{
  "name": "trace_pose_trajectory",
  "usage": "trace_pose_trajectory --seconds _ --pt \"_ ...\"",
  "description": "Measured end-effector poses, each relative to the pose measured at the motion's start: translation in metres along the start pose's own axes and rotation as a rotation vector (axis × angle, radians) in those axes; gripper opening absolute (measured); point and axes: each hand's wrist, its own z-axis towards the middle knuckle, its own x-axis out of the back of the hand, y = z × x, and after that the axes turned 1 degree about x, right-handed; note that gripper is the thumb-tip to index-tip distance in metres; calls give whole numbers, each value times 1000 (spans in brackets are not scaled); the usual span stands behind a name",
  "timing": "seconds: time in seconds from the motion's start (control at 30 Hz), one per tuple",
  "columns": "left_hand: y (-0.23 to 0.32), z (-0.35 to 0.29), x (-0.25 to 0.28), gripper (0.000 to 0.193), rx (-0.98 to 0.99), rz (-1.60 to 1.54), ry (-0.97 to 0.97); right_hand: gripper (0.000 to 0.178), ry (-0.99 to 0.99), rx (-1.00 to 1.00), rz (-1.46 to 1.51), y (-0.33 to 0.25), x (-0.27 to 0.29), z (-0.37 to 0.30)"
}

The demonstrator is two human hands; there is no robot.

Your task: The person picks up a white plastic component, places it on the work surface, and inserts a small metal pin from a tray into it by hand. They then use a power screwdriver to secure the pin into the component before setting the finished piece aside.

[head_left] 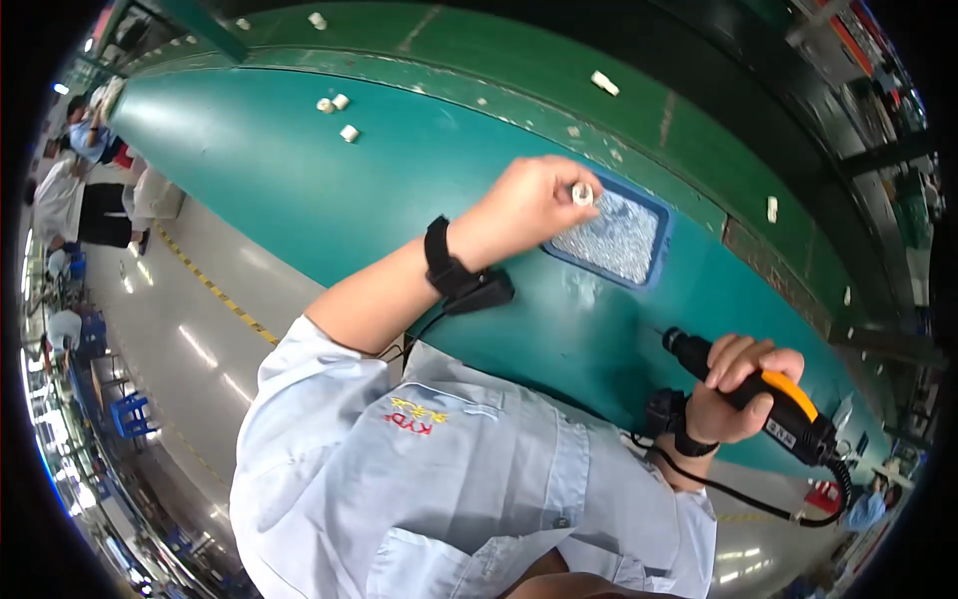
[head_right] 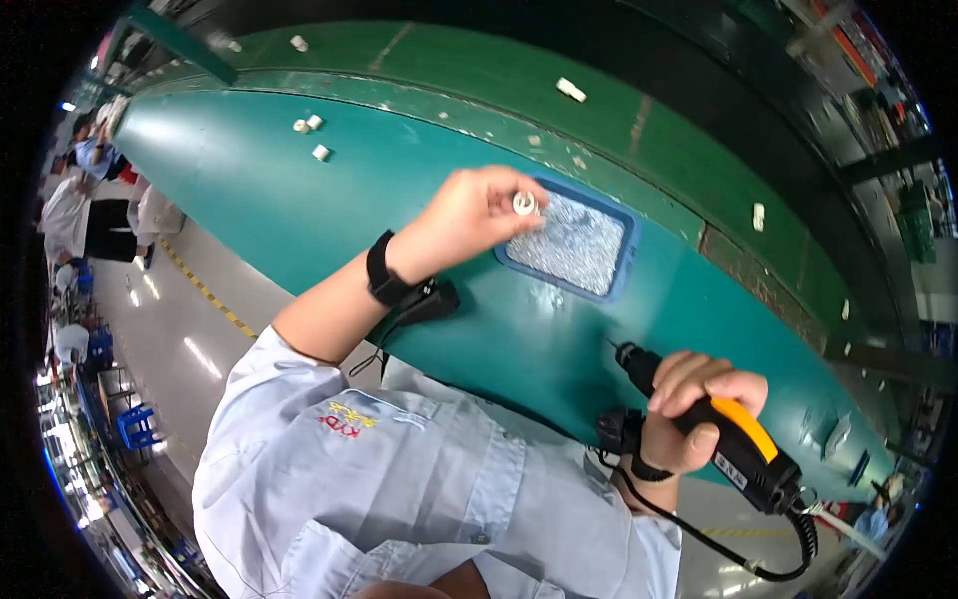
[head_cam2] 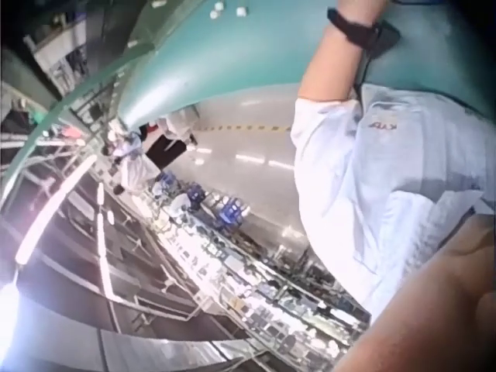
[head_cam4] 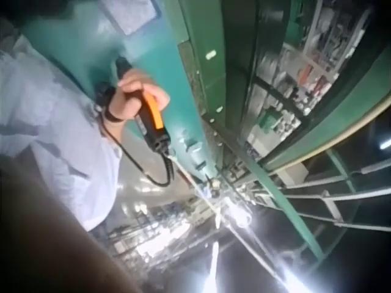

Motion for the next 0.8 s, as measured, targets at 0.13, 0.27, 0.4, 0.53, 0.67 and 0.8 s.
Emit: trace_pose_trajectory --seconds 0.13,0.27,0.4,0.53,0.67,0.8 --pt "3 -61 -57 18 -9 -79 -156 38 -90 4 68 -1 -9 10" --pt "-8 -75 -77 19 23 -77 -156 44 -105 -24 136 -4 -2 5" --pt "13 -69 -67 21 30 -56 -123 44 -107 -16 135 -9 6 -1" --pt "18 -42 -42 23 -84 84 -70 38 -96 13 64 -13 10 -8" --pt "-6 2 -41 18 -350 403 -59 44 -81 -24 138 -16 10 -8" --pt "-10 12 -41 13 -250 424 -217 44 -78 -24 130 -18 7 -8"
